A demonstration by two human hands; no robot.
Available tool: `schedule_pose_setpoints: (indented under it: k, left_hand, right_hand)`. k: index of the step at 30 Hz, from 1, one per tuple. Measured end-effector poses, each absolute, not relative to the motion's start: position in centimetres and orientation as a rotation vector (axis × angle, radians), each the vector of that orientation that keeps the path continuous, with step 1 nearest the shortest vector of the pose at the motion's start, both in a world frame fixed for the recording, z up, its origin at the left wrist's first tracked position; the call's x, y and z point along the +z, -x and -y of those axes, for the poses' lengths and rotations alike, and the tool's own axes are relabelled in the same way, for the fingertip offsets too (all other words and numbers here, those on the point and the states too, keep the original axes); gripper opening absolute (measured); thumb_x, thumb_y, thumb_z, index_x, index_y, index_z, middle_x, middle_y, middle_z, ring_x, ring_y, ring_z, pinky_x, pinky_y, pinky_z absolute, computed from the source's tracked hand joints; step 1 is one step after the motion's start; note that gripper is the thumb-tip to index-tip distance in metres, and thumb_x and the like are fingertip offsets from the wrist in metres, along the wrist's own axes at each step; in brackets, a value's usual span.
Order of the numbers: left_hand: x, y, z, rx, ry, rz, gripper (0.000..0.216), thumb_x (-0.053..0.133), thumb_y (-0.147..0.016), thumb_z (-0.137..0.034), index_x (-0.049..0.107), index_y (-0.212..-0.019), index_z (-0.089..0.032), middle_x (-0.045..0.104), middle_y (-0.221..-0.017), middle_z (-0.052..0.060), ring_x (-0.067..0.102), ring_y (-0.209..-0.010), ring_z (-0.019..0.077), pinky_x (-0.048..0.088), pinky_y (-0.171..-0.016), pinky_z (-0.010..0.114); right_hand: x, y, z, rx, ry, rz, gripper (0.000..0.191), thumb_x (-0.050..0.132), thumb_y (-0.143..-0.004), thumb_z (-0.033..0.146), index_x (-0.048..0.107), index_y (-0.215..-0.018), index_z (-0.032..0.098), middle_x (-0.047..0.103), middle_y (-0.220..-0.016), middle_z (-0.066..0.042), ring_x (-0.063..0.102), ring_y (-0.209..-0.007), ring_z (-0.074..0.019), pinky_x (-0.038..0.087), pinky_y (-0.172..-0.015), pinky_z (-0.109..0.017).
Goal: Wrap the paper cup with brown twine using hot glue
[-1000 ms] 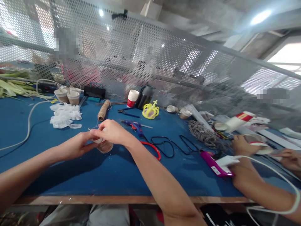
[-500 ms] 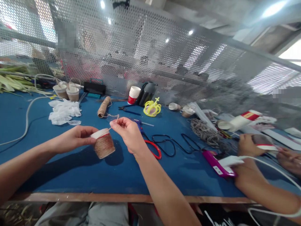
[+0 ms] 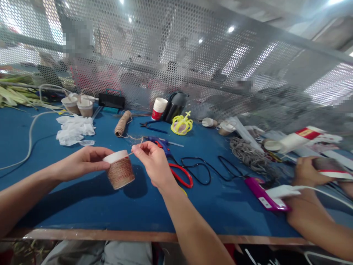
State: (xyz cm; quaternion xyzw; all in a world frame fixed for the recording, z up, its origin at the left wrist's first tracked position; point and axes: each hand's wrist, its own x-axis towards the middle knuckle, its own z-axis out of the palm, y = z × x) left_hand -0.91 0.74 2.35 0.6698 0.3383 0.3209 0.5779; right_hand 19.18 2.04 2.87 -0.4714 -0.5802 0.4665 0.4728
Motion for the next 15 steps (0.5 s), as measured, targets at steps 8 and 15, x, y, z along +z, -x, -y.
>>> schedule_pose_setpoints:
  k: [8,15]
  left_hand:
    - [2.17,1.09,-0.74,0.759,-1.583,-0.773,0.026,0.056,-0.078,-0.023,0.061,-0.101,-0.012,0.068,-0.096,0.006,0.06,-0.085,0.0154,0.046,-0.079,0.026]
    - [2.24,1.22,-0.56,0.794,-1.546,-0.723,0.023,0.056,-0.078,-0.019,0.062,-0.1,-0.013,0.068,-0.097,0.005,0.06,-0.084,0.0137,0.045,-0.078,0.023]
  right_hand:
    - [2.83,-19.12,-2.04,1.12,1.176,1.466,0.024,0.064,-0.07,0.04,0.057,-0.072,0.017,0.063,-0.073,-0.003,0.056,-0.07,-0.0146,0.043,-0.072,-0.033]
    - [2.53,-18.98,-2.07,1.158,1.176,1.453,0.025,0.065,-0.069,0.04,0.055,-0.069,0.018,0.057,-0.064,0.001,0.055,-0.067,-0.0139,0.044,-0.07,-0.032]
